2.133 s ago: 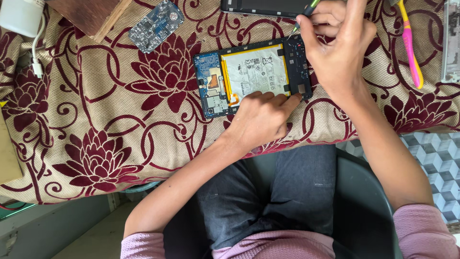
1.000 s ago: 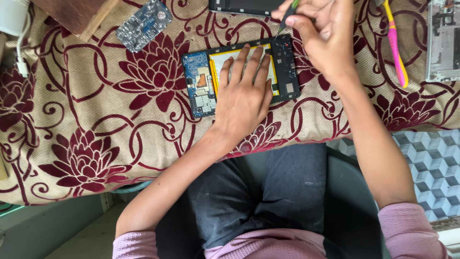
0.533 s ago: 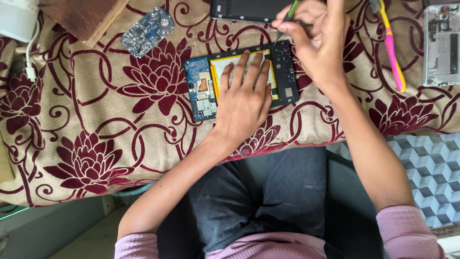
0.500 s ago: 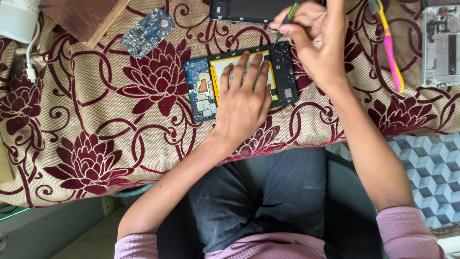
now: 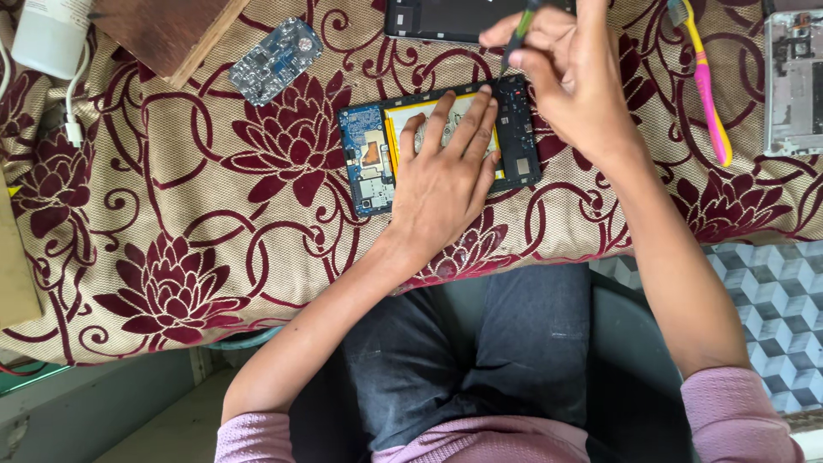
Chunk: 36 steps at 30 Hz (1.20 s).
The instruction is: The person disassembles a tablet on a cloth-covered table, prying off the back cover and lifting out the internal frame and battery. They then use a screwdriver to unscrew components from the exposed board while holding the device steady with the other hand.
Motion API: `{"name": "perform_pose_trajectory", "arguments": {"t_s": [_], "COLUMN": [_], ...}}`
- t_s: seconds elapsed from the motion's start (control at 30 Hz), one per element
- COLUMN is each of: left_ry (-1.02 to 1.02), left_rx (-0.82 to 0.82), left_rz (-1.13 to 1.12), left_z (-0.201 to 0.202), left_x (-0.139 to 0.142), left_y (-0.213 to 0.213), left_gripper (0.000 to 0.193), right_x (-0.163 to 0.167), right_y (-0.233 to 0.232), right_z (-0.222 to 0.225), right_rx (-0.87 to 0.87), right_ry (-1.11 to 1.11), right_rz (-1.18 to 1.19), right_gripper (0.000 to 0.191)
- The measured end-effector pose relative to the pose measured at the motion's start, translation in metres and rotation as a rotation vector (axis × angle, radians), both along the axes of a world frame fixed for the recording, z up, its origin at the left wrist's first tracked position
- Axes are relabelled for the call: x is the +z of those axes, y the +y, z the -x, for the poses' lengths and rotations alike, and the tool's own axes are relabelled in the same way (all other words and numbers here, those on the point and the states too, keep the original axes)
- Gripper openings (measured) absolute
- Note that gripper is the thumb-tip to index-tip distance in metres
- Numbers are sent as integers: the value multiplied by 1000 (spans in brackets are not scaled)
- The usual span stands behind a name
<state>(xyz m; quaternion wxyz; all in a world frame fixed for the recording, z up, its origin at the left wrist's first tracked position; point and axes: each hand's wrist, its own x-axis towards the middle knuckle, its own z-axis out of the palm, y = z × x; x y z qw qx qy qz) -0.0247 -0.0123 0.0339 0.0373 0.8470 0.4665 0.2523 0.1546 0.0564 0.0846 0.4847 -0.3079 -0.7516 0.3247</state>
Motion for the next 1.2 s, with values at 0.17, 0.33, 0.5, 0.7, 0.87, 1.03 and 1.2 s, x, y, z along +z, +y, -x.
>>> {"name": "perform_pose_trajectory", "arguments": {"t_s": [0.17,0.33,0.5,0.7,0.87,1.03,1.2], "left_ry": [64,94,118,120,121,107,94], "left_rx": [21,27,31,34,33,33,36], "left_rz": [7,1,-1,6,3,16,26], "left_z": [-2,-3,-3,-2,-2,-4,-6], "left_x": [1,-1,-1,0,2,3,3], "left_y": [0,0,0,-2,-3,-4,-5], "left_gripper": [51,54,56,55,56,56,56], "right_x": [-5,-11,-6,-7,-13,-17,-17], "right_y": [-1,6,2,1,-1,0,-1], "right_z": [-5,-4,-2,-2,-9,-11,-17], "right_rx": [-214,-56,-152,-73,-188,-151,-118], "right_ry": [-232,-19,-196,-81,-166,-66,-147], "right_rz": [-117,-24,-82,-23,-30,-18,-72], "right_gripper": [54,46,52,53,55,51,55]}}
